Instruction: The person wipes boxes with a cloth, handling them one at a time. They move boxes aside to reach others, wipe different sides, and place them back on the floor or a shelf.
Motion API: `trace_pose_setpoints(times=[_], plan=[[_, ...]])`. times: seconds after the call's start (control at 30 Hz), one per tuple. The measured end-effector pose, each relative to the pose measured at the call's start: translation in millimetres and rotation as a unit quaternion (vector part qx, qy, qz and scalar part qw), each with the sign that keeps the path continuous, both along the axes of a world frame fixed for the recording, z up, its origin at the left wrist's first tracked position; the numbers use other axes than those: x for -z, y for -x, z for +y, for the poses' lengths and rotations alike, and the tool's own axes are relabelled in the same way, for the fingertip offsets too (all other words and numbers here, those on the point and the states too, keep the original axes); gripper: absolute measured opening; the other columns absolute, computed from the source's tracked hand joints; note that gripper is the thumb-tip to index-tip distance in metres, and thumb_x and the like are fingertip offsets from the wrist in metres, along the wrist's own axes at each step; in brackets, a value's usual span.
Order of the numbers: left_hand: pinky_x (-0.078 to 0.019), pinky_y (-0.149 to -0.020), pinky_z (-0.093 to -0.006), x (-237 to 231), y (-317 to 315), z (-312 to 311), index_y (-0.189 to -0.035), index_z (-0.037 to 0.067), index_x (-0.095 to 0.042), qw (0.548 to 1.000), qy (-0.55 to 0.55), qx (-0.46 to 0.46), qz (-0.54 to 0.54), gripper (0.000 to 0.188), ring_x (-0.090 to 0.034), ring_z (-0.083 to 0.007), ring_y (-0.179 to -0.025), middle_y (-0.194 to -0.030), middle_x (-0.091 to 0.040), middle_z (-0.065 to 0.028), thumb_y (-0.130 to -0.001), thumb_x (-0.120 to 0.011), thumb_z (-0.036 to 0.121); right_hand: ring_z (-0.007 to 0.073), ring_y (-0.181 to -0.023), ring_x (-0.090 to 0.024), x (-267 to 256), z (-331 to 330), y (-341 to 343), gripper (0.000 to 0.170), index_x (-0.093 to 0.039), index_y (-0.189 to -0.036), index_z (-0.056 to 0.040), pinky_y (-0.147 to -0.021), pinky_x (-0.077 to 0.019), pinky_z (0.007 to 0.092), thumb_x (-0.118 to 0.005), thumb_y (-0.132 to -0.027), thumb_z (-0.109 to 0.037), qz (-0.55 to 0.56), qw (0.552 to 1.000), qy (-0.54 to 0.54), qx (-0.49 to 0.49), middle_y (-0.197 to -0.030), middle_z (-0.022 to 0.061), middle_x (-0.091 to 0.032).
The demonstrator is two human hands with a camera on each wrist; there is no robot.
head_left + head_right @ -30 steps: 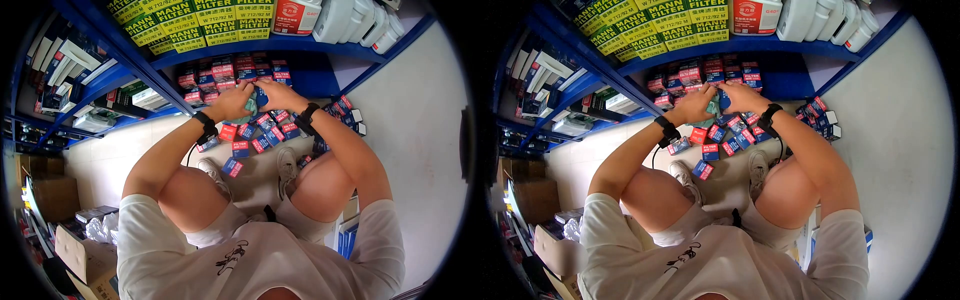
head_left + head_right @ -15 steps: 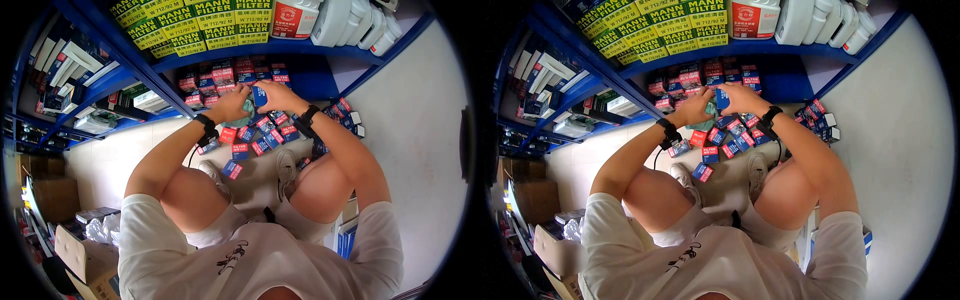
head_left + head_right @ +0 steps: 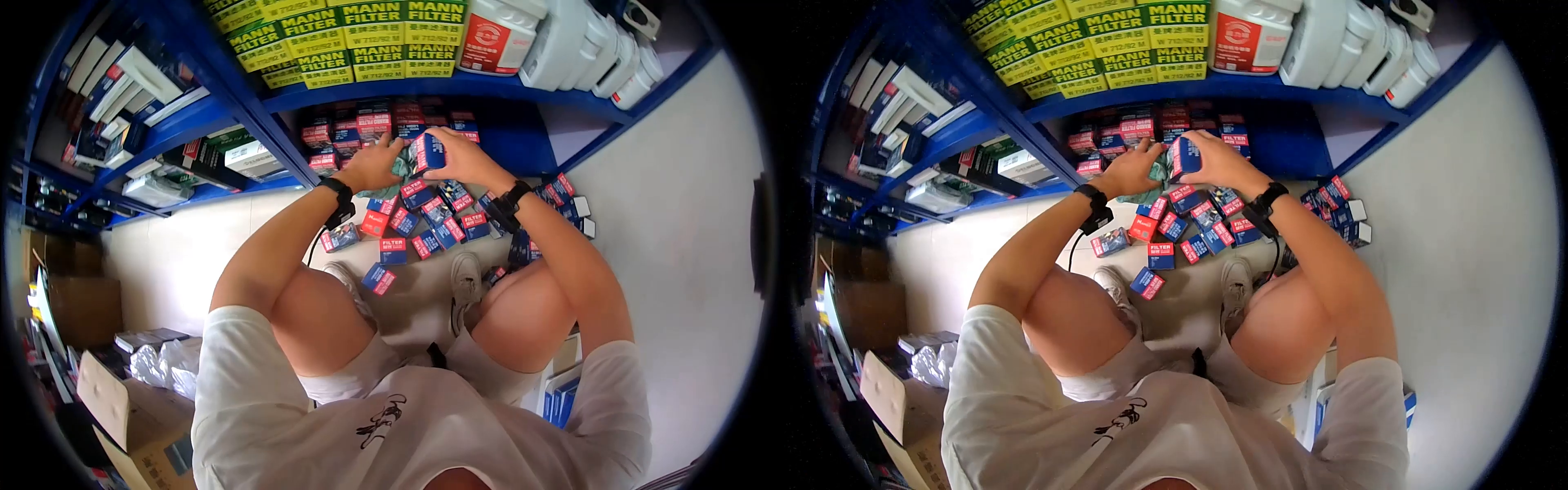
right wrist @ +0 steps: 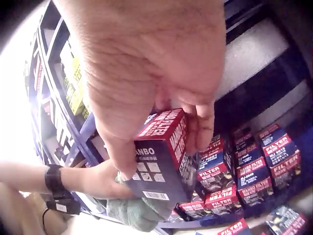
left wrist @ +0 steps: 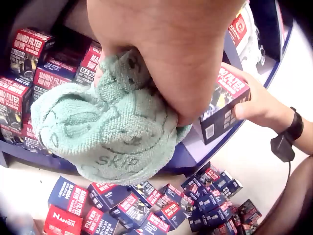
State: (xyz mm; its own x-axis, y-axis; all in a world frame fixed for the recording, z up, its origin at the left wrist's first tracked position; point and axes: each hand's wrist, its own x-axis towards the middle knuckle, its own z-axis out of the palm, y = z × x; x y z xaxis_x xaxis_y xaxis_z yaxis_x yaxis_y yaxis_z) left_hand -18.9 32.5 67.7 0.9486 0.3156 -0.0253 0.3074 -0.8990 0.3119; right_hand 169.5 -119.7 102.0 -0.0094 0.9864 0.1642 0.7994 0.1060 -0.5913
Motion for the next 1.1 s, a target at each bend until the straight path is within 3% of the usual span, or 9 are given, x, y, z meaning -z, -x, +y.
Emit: trace_pose_setpoints(times=[0.17,0.27,0.3,0.5,0.7,0.8,0.93,1.0,1.1], plan=[[-0.0527,-0.093,-0.0499,-7,3,-4,-0.141,0.004,-0.039,1.000,0.015,0.012,0.020,0.081,-0.060,-0.0476,-0.109,-0.134,-0.046,-0.0271,-0.075,-0.077,0.032,0.0398,-0.126,-0.051,-3,-4,-4,0.082,-0.037,-0.142,-0.0056,-0.103,-0.0444,0.0403,-0.082,-0.073,-0.007,0.038,0.997,0.069,0.002,-0.138,0.0208,-0.044],[-0.0526,-0.092,-0.0504,-14,2,-5,-0.140,0.004,-0.040,0.999,0.001,0.014,0.029,0.080,-0.060,-0.0468,-0.110,-0.133,-0.047,-0.0266,-0.075,-0.076,0.033,0.0400,-0.131,-0.047,5,-7,-10,0.081,-0.039,-0.141,-0.0056,-0.107,-0.0417,0.0411,-0.083,-0.073,-0.006,0.049,0.997,0.058,-0.002,-0.139,0.0195,-0.044],[-0.0526,-0.092,-0.0504,-14,1,1,-0.140,0.004,-0.040,1.000,0.000,0.013,0.028,0.080,-0.060,-0.0468,-0.110,-0.133,-0.047,-0.0266,-0.075,-0.076,0.033,0.0400,-0.140,-0.039,3,-6,-15,0.084,-0.039,-0.143,-0.0099,-0.113,-0.0375,0.0410,-0.083,-0.072,-0.003,0.032,0.996,0.071,-0.029,-0.148,0.0213,-0.038],[-0.0537,-0.090,-0.0509,-12,3,9,-0.138,0.003,-0.042,0.999,-0.024,-0.018,0.014,0.079,-0.060,-0.0460,-0.111,-0.129,-0.050,-0.0253,-0.074,-0.077,0.034,0.0390,-0.149,-0.025,7,-9,-17,0.087,-0.042,-0.144,-0.0174,-0.116,-0.0332,0.0383,-0.084,-0.069,-0.001,0.004,0.992,0.123,-0.030,-0.160,0.0273,-0.021],[-0.0540,-0.089,-0.0513,-25,-1,-8,-0.136,0.002,-0.046,0.999,-0.020,0.028,0.013,0.076,-0.062,-0.0470,-0.105,-0.127,-0.051,-0.0244,-0.074,-0.077,0.034,0.0406,-0.138,-0.041,2,-1,-12,0.082,-0.046,-0.136,-0.0132,-0.110,-0.0399,0.0401,-0.089,-0.066,-0.011,0.077,0.988,0.122,-0.052,-0.145,0.0239,-0.041],[-0.0545,-0.087,-0.0516,-19,-3,-7,-0.136,0.003,-0.046,1.000,-0.010,0.027,-0.001,0.077,-0.062,-0.0469,-0.105,-0.125,-0.052,-0.0245,-0.073,-0.077,0.034,0.0390,-0.130,-0.048,2,-4,-8,0.079,-0.047,-0.132,-0.0097,-0.108,-0.0416,0.0404,-0.087,-0.064,-0.009,0.053,0.993,0.099,-0.031,-0.135,0.0196,-0.048],[-0.0548,-0.086,-0.0522,-19,-10,-21,-0.136,0.003,-0.046,0.997,-0.034,0.066,-0.002,0.078,-0.062,-0.0468,-0.104,-0.124,-0.052,-0.0242,-0.072,-0.078,0.035,0.0393,-0.126,-0.049,19,0,-10,0.085,-0.046,-0.134,-0.0071,-0.107,-0.0420,0.0412,-0.088,-0.061,-0.009,0.093,0.995,0.040,-0.004,-0.133,0.0207,-0.050],[-0.0552,-0.085,-0.0521,-18,-13,-26,-0.133,0.002,-0.047,0.996,-0.037,0.070,-0.027,0.076,-0.062,-0.0465,-0.103,-0.123,-0.052,-0.0238,-0.072,-0.078,0.035,0.0395,-0.123,-0.050,24,-2,-8,0.088,-0.046,-0.135,-0.0031,-0.106,-0.0427,0.0424,-0.088,-0.058,-0.009,0.024,0.997,-0.002,0.069,-0.130,0.0211,-0.053],[-0.0552,-0.085,-0.0510,-21,-17,-24,-0.129,0.002,-0.048,0.997,-0.029,0.060,-0.046,0.073,-0.063,-0.0463,-0.102,-0.122,-0.052,-0.0238,-0.071,-0.079,0.033,0.0398,-0.123,-0.049,19,0,-14,0.087,-0.047,-0.135,-0.0006,-0.105,-0.0434,0.0432,-0.088,-0.058,-0.010,-0.066,0.996,0.048,0.042,-0.130,0.0203,-0.053]])
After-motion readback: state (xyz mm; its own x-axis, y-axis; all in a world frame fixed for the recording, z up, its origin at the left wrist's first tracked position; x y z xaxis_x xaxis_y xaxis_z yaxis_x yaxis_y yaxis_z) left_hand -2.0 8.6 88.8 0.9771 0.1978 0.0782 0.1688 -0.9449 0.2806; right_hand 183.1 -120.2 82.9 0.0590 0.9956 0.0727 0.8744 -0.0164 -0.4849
